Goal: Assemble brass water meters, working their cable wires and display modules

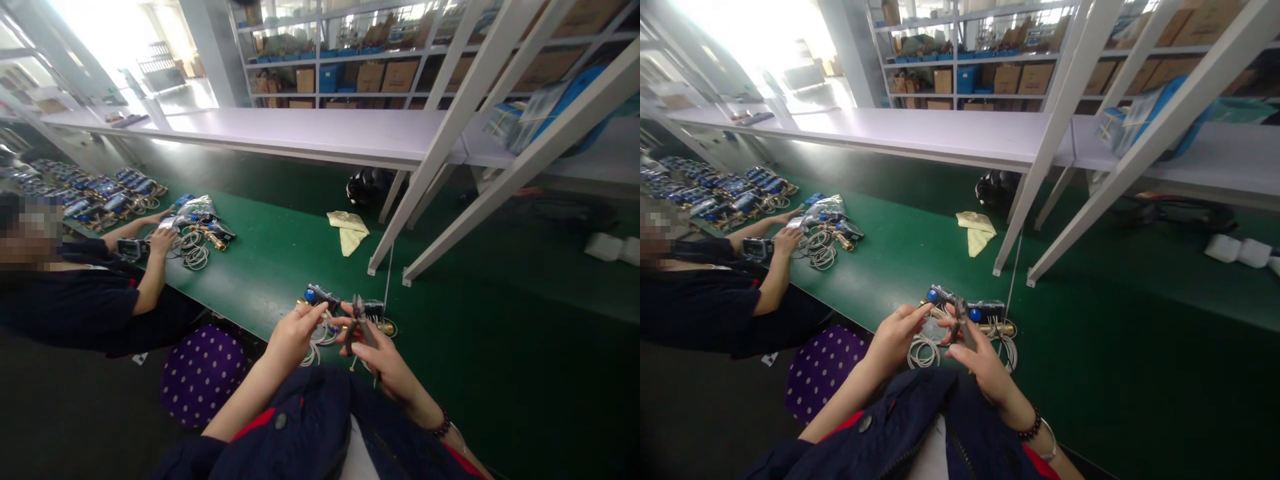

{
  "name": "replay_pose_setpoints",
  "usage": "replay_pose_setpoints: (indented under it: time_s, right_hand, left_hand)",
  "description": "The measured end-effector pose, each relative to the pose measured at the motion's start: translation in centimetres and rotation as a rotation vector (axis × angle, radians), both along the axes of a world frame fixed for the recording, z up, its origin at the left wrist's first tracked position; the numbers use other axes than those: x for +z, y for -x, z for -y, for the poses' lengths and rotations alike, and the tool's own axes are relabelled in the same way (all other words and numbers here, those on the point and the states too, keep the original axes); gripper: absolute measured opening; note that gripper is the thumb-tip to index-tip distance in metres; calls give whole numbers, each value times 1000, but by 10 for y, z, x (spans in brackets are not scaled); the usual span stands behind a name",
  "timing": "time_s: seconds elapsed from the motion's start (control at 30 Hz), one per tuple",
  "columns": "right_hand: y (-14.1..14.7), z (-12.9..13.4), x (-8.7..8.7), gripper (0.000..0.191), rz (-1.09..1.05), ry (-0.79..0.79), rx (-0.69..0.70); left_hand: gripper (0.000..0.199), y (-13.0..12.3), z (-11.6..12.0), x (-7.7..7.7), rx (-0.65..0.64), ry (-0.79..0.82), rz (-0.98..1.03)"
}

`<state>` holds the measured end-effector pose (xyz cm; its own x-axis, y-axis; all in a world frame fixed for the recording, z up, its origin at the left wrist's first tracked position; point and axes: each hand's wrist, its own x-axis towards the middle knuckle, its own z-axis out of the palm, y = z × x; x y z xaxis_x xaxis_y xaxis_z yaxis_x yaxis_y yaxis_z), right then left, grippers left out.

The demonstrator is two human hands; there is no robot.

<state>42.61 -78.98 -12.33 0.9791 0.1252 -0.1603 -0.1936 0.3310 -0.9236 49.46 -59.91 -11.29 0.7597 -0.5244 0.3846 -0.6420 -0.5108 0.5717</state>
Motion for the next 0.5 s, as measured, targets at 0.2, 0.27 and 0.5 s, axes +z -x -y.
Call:
replay_pose_setpoints:
  time_s: [0.2, 0.27, 0.5]
  right_hand:
    - [0, 3, -2, 53, 176, 517, -30]
    - [0, 2, 0, 51, 249, 596, -28]
    - [-3, -3, 1, 50, 266, 575, 36]
  left_hand:
    - [28, 3, 9, 21, 181, 366, -800]
    - [35, 5, 12, 24, 174, 366, -849]
    - [35, 8, 11, 24, 156, 200, -533]
